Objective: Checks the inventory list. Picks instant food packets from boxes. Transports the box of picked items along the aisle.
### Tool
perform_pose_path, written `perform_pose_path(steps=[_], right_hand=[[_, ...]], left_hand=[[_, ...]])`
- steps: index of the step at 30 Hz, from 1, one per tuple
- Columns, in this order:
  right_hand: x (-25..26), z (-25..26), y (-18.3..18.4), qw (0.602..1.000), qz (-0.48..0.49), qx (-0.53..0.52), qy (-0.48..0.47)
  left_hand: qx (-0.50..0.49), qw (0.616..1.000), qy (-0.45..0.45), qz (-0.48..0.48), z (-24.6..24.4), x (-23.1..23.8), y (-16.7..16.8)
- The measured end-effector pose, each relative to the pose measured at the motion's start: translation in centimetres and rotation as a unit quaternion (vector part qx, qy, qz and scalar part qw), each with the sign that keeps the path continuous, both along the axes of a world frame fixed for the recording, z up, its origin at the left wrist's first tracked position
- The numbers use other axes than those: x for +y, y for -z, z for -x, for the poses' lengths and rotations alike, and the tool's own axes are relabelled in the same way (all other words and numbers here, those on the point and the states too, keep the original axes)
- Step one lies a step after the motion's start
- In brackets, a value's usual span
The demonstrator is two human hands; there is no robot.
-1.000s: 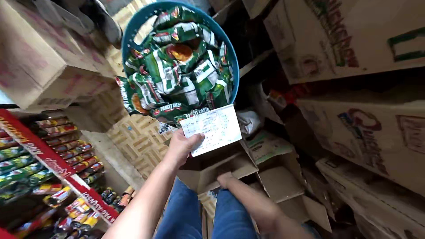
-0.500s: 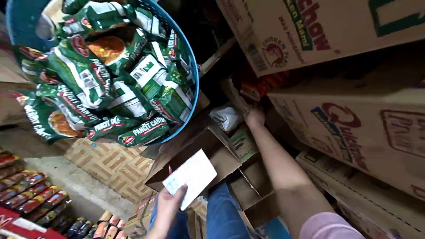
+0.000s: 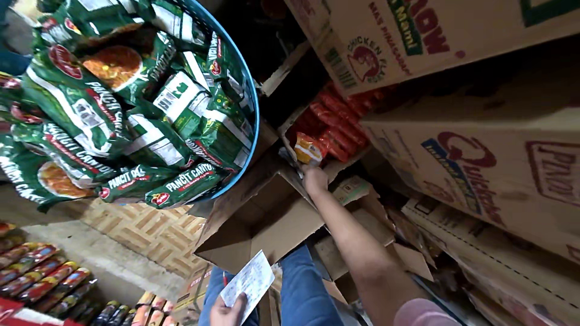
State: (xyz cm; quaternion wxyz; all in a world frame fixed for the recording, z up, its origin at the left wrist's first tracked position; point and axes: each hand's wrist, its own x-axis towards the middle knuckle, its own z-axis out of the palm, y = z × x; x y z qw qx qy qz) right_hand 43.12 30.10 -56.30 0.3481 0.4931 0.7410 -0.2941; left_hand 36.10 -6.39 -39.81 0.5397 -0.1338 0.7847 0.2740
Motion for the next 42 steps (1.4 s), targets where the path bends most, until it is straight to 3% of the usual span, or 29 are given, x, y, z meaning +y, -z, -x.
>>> perform_pose_path(steps=[3, 6, 8, 12, 14, 19, 22, 26, 29, 32, 34, 37, 39, 42], right_hand=[[0.5, -1.8, 0.8, 0.995, -0.017, 0.084, 0.042], [1.6, -5.0, 1.6, 0.955, -0.202, 0.209, 0.066], [3.7, -6.3, 2.1, 0.943, -0.289, 0.153, 0.068], [7.6, -6.3, 2.9, 0.976, -0.214, -0.033, 0.023], [8.5, -6.0, 4.0, 0.973, -0.224, -0.049, -0.014], [10.4, -2.8, 4.5, 0.973, -0.218, -0.076, 0.006], [10.9, -3.4, 4.0, 0.972, -0.229, -0.057, 0.006], [9.4, -5.9, -0.3, 0.976, -0.176, 0.021, 0.123], [4.0, -8.0, -6.1, 0.934, -0.138, 0.211, 0.254], [-4.6, -7.3, -12.3, 0.889, 0.048, 0.325, 0.319], [-8.9, -6.8, -12.3, 0.883, 0.199, 0.343, 0.252], [-10.2, -4.5, -10.0, 0.929, 0.265, 0.233, 0.11], [-7.3, -2.6, -8.7, 0.957, 0.185, 0.2, 0.102], [1.0, -1.6, -4.8, 0.972, -0.093, 0.176, 0.126]], left_hand=[[-0.002, 1.0, -0.002, 0.02, -0.3, -0.2, 1.2], [-0.004, 1.0, -0.004, 0.023, -0.5, -0.4, 1.8], [-0.007, 1.0, -0.011, 0.025, -0.6, -0.5, 2.0], [-0.002, 1.0, -0.015, 0.019, -0.8, -0.7, 2.3], [0.006, 1.0, -0.022, 0.02, -0.8, -0.7, 2.4], [0.041, 0.995, -0.084, 0.028, -0.5, -0.4, 2.4], [0.043, 0.993, -0.101, 0.036, -0.4, -0.4, 2.5], [0.08, 0.989, -0.119, 0.031, 0.1, -1.0, 2.4], [0.12, 0.981, -0.14, 0.055, 0.8, -0.8, 2.2], [0.138, 0.973, -0.168, 0.081, 1.1, -1.0, 3.2], [0.137, 0.973, -0.171, 0.074, 1.0, -1.1, 3.6], [0.126, 0.972, -0.191, 0.062, 1.0, -0.8, 3.8], [0.122, 0.972, -0.194, 0.054, 1.3, -0.8, 3.7], [0.12, 0.975, -0.179, 0.056, 1.1, -0.9, 3.9]])
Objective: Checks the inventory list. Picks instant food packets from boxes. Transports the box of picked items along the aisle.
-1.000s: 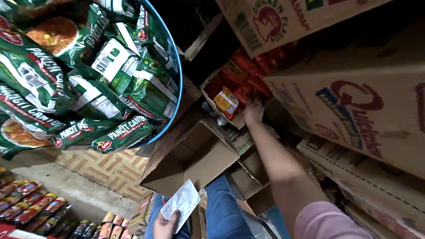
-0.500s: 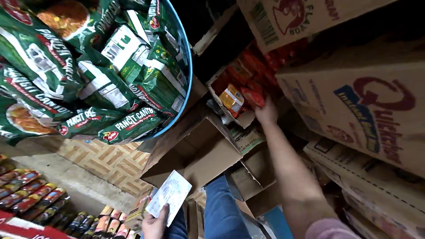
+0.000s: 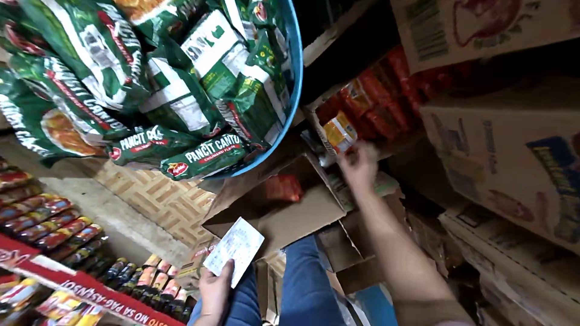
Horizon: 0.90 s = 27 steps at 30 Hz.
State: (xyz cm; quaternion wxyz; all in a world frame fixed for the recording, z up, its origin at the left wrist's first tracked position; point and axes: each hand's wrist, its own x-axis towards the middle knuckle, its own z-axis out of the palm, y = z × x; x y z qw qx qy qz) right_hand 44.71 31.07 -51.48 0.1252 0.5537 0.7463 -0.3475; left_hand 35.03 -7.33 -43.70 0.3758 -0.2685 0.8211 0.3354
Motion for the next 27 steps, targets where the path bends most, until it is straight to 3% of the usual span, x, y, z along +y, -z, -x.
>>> perform_pose_path(steps=[1, 4, 7, 9, 12, 15, 18, 21, 23, 25, 27], right_hand=[[3.1, -0.4, 1.6, 0.997, -0.049, -0.059, 0.019], [10.8, -2.6, 8.1, 0.976, -0.077, -0.205, 0.008], [13.7, -4.7, 11.2, 0.973, -0.064, -0.212, -0.058], [14.8, -4.6, 11.7, 0.977, -0.083, -0.193, -0.023], [13.9, -4.6, 8.6, 0.986, -0.063, -0.102, 0.113], [7.9, -4.9, 0.7, 0.975, 0.004, 0.02, 0.219], [-0.3, -6.4, -5.4, 0.948, 0.188, 0.147, 0.212], [-4.2, -5.0, -6.0, 0.939, 0.303, 0.137, 0.087], [-2.3, -3.8, -4.0, 0.967, 0.225, 0.104, 0.05], [2.2, -3.5, -0.7, 0.998, 0.048, 0.034, 0.036], [7.4, -3.0, 2.8, 0.992, -0.05, -0.074, 0.088]], left_hand=[[-0.004, 1.0, 0.003, -0.001, -0.1, 0.0, 0.0], [-0.005, 1.0, -0.018, -0.024, 0.2, -0.1, 0.7], [-0.012, 0.998, -0.049, -0.03, 0.7, -0.6, 1.0], [-0.014, 0.997, -0.06, -0.037, 0.9, -0.7, 1.5], [-0.035, 0.995, -0.077, -0.049, 0.9, -0.1, 1.5], [-0.043, 0.993, -0.091, -0.063, 1.1, 0.3, 1.7], [-0.049, 0.992, -0.092, -0.07, 1.1, 0.4, 1.9], [-0.048, 0.993, -0.084, -0.067, 1.3, 0.9, 1.9], [-0.043, 0.994, -0.078, -0.065, 1.6, 1.4, 1.9], [-0.045, 0.994, -0.076, -0.058, 1.7, 1.4, 1.8], [-0.049, 0.995, -0.07, -0.05, 1.9, 1.3, 1.7]])
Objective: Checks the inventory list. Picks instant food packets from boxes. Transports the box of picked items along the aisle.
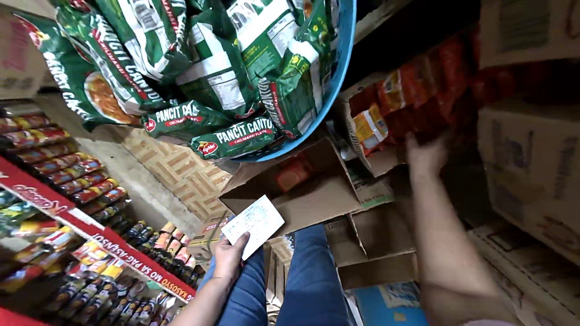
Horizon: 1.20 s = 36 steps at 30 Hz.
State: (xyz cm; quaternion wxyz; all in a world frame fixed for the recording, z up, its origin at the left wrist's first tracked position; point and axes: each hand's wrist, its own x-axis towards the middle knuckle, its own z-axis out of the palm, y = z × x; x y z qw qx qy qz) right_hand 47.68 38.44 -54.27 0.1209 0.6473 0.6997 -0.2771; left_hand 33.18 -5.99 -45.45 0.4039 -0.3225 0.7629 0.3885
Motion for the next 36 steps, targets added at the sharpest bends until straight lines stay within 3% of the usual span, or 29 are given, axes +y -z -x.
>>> perform_pose_path(steps=[3, 5, 8, 13, 16, 19, 21, 23, 25, 28, 31, 34, 36], right_hand=[[5.6, 0.1, 3.3, 0.997, -0.019, -0.071, 0.004], [6.8, 0.5, 3.3, 0.996, -0.002, -0.079, -0.031], [8.0, 1.4, 3.5, 0.995, 0.033, -0.094, -0.009], [10.7, -1.4, 8.4, 0.994, 0.006, -0.107, 0.027], [9.2, 0.5, 5.1, 0.995, 0.003, -0.078, 0.056], [5.4, 2.2, -0.9, 0.99, -0.024, 0.066, 0.121], [2.9, -0.3, -2.0, 0.956, 0.015, 0.226, 0.187], [-1.2, -3.5, -2.9, 0.897, 0.118, 0.343, 0.253], [-6.1, -4.1, -5.4, 0.885, 0.231, 0.327, 0.239], [-9.4, -1.7, -6.5, 0.901, 0.315, 0.282, 0.099], [-5.2, 0.3, -2.9, 0.937, 0.164, 0.298, 0.078], [2.5, 3.7, 0.6, 0.981, 0.011, 0.182, 0.069], [6.6, 6.2, 3.5, 0.995, -0.035, 0.091, -0.014]], left_hand=[[-0.001, 1.0, 0.008, 0.004, -0.1, 0.0, 0.1], [0.003, 1.0, 0.019, 0.004, -0.1, 0.0, -0.1], [0.005, 1.0, 0.028, 0.003, -0.2, -0.2, 0.1], [-0.006, 0.999, 0.037, 0.003, -0.2, -0.2, -0.1], [-0.006, 0.999, 0.04, -0.005, -0.1, -0.2, 0.0], [-0.002, 0.999, 0.033, -0.02, -0.2, -0.2, 0.3], [-0.008, 0.999, 0.028, -0.025, -0.1, 0.1, 0.4], [-0.019, 0.999, 0.021, -0.021, 0.1, 0.2, 0.2], [-0.018, 0.999, 0.02, -0.024, 0.2, 0.5, 0.6], [-0.016, 0.999, 0.034, -0.022, 0.1, 0.4, 0.6], [-0.024, 0.998, 0.059, -0.005, 0.2, 1.2, 0.2], [-0.024, 0.997, 0.074, 0.017, 0.2, 1.6, -0.1], [-0.018, 0.997, 0.08, 0.01, -0.1, 1.1, 0.0]])
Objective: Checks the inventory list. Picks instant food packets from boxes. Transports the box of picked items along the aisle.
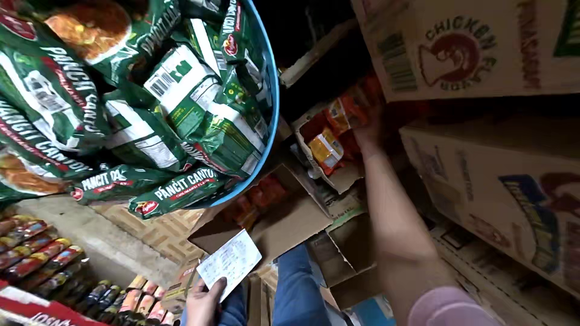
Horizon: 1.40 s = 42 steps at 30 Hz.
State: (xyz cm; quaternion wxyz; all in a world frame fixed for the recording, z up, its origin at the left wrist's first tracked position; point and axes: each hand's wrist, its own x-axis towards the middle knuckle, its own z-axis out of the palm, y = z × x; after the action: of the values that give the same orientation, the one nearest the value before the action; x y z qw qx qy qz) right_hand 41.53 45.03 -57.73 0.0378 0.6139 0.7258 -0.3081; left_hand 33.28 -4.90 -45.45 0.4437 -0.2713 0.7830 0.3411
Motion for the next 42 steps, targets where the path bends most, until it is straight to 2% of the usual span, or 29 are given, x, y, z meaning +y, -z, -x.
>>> perform_pose_path(steps=[2, 4, 5, 10, 13, 18, 22, 24, 26, 27, 29, 31, 33, 34, 35, 37, 39, 42], right_hand=[[2.2, 2.0, 3.0, 0.988, -0.026, -0.115, -0.096], [1.7, 4.2, 4.0, 0.961, -0.04, -0.229, -0.15], [1.1, 4.7, 4.7, 0.953, -0.049, -0.25, -0.162], [-0.5, 2.6, 6.7, 0.959, 0.009, -0.197, -0.202], [1.0, 2.5, 6.4, 0.966, -0.031, -0.228, -0.121], [2.1, 3.2, 5.6, 0.972, -0.125, -0.167, -0.106], [3.8, 2.1, 5.1, 0.966, -0.108, -0.202, -0.121], [4.4, 1.5, 4.4, 0.978, -0.079, -0.17, -0.086], [2.8, 0.8, 1.5, 0.999, -0.029, -0.002, 0.027], [1.0, 0.2, -0.8, 0.991, 0.025, 0.087, 0.099], [-4.1, -2.4, -4.8, 0.949, 0.154, 0.178, 0.208], [-9.6, -5.1, -8.7, 0.912, 0.306, 0.206, 0.18], [-13.4, -5.9, -9.7, 0.88, 0.414, 0.221, 0.07], [-14.0, -5.6, -9.4, 0.894, 0.398, 0.207, 0.008], [-13.6, -5.1, -8.7, 0.926, 0.33, 0.18, -0.027], [-9.8, -3.8, -6.1, 0.988, 0.123, 0.085, -0.049], [-3.9, -1.5, -3.5, 0.999, -0.005, -0.025, -0.042], [2.6, 1.3, -0.3, 0.995, -0.004, -0.086, -0.044]], left_hand=[[0.004, 1.0, 0.001, -0.01, -0.3, -0.5, 0.2], [0.006, 1.0, -0.001, -0.006, -0.6, -0.7, 0.2], [0.006, 1.0, 0.0, -0.005, -0.7, -0.7, 0.2], [0.014, 1.0, 0.001, -0.014, -1.0, -0.8, 0.1], [0.009, 1.0, -0.004, -0.013, -1.1, -1.0, 0.2], [0.003, 1.0, -0.01, -0.011, -1.2, -0.6, -0.1], [0.005, 1.0, -0.003, -0.013, -1.2, -0.6, 0.0], [0.007, 1.0, -0.002, -0.012, -1.2, -0.4, -0.1], [0.004, 1.0, -0.006, -0.006, -1.1, -0.3, -0.2], [0.002, 1.0, -0.007, -0.002, -1.1, -0.1, -0.2], [0.0, 1.0, -0.008, 0.002, -1.0, -0.3, -0.2], [0.001, 1.0, -0.008, -0.005, -0.9, -0.4, 0.0], [0.004, 1.0, -0.009, -0.009, -0.9, -0.3, 0.1], [0.007, 1.0, -0.007, -0.013, -0.8, -0.2, 0.1], [0.011, 1.0, -0.005, -0.019, -0.8, -0.2, 0.2], [0.014, 1.0, -0.006, -0.023, -0.8, -0.2, 0.1], [0.009, 1.0, -0.007, -0.024, -0.8, 0.3, -0.1], [0.005, 1.0, 0.001, -0.008, -0.8, 0.7, -0.3]])
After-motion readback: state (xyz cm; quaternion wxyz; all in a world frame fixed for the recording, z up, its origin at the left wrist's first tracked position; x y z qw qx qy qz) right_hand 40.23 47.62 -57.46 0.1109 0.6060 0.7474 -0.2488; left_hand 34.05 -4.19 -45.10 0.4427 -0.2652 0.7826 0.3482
